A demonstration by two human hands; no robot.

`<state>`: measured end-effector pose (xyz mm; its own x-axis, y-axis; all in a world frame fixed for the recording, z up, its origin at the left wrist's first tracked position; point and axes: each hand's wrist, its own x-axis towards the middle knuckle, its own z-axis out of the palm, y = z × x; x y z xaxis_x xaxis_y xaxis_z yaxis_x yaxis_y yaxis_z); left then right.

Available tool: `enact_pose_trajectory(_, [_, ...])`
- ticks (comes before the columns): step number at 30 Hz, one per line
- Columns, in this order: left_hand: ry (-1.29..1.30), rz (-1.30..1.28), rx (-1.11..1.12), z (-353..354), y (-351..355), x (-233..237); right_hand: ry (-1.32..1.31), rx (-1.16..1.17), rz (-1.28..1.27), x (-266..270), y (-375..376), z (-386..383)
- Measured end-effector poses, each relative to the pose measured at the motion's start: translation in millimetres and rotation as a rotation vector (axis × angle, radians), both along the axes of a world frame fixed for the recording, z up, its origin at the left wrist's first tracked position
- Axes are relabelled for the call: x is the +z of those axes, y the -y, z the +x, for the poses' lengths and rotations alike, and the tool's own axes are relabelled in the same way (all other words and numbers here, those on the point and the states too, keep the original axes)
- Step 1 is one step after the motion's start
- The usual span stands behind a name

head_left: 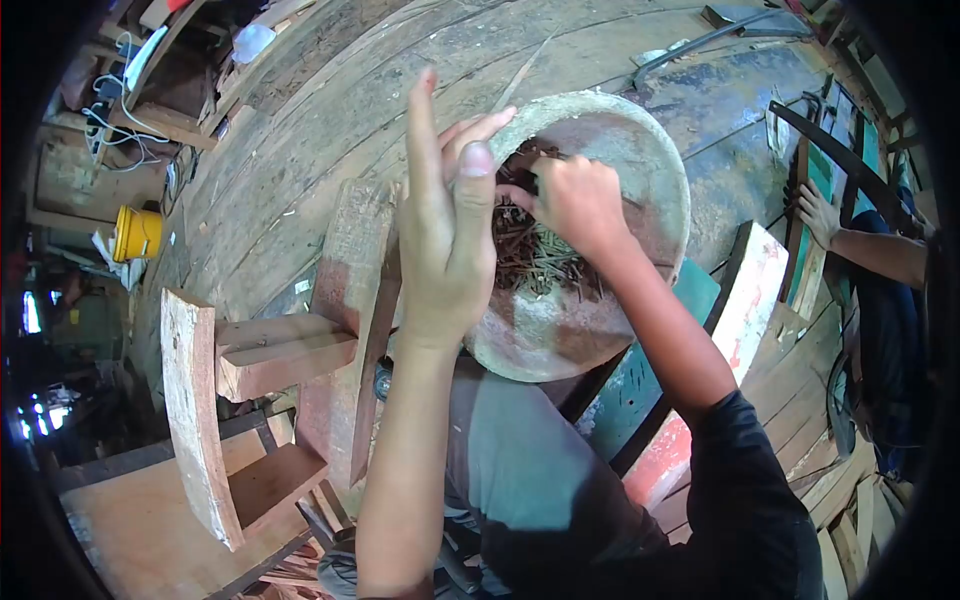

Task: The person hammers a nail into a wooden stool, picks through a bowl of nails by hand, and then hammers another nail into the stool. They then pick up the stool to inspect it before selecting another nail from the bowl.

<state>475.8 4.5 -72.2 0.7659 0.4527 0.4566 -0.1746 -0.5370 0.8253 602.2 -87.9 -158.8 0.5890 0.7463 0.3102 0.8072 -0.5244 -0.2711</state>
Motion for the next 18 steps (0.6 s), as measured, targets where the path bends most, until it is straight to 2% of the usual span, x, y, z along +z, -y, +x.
enact_pose_trajectory(3, [0.004,0.069,0.026,0,1,2,0.034,-0.026,0.008,-9,-3,3])
enact_pose_trajectory(5, [0.017,0.025,0.001,1,-3,-3,0.011,-0.037,-0.008,0,8,-1])
enact_pose_trajectory(7, [0.059,-0.02,0.006,1,-6,-4,-0.125,-0.063,0.181,6,23,-6])
enact_pose_trajectory(9, [0.048,0.016,0.018,1,-8,-1,-0.203,-0.055,0.232,16,40,-5])
enact_pose_trajectory(11, [0.032,0.051,0.024,0,-7,1,-0.464,-0.036,0.46,17,51,-4])
enact_pose_trajectory(18, [0.038,-0.036,-0.003,0,-1,0,-0.724,-0.023,0.569,16,67,-2])
